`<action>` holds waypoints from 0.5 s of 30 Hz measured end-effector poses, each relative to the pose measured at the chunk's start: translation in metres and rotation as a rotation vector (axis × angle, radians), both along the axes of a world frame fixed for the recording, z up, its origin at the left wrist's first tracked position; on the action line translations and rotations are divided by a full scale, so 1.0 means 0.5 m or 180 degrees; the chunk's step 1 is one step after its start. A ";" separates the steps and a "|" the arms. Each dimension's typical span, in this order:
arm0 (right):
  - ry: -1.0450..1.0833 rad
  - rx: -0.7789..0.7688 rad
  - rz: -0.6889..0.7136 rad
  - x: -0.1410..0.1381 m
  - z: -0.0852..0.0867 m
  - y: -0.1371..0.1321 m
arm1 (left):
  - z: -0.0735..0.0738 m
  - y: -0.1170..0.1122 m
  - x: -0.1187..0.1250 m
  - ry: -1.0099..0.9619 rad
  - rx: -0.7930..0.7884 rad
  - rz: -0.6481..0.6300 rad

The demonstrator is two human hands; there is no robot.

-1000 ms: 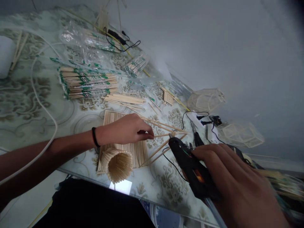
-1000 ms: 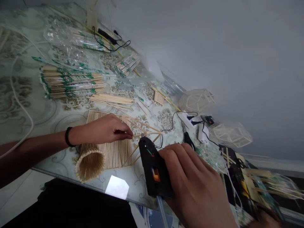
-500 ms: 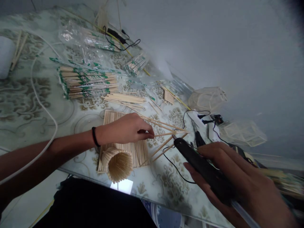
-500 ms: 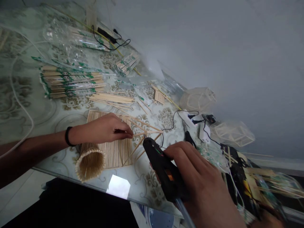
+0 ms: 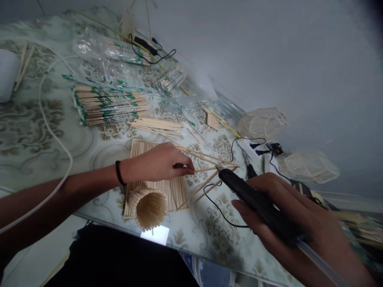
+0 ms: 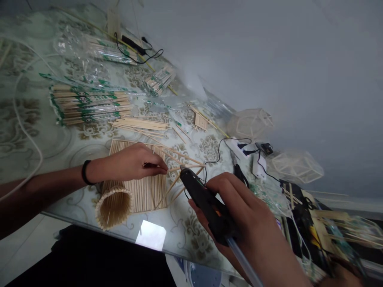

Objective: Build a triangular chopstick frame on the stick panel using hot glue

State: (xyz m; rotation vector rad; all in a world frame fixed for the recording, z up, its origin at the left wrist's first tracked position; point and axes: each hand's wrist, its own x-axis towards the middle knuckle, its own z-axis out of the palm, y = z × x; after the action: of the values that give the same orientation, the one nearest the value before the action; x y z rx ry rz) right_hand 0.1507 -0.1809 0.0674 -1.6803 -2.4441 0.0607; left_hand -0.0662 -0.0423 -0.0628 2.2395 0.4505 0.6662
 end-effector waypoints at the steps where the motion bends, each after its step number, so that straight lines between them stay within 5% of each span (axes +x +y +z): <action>1: 0.0014 0.0002 0.0003 0.000 0.000 0.000 | 0.000 0.000 -0.001 -0.0010 -0.0013 -0.0003; 15: 0.0481 -0.0226 -0.0099 0.020 0.008 -0.004 | -0.001 0.000 0.000 -0.0025 -0.0066 -0.0035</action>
State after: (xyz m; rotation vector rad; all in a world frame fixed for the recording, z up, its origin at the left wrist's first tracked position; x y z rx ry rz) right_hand 0.1609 -0.1828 0.0716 -1.6759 -2.3300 0.2634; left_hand -0.0665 -0.0423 -0.0632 2.2177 0.4389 0.6618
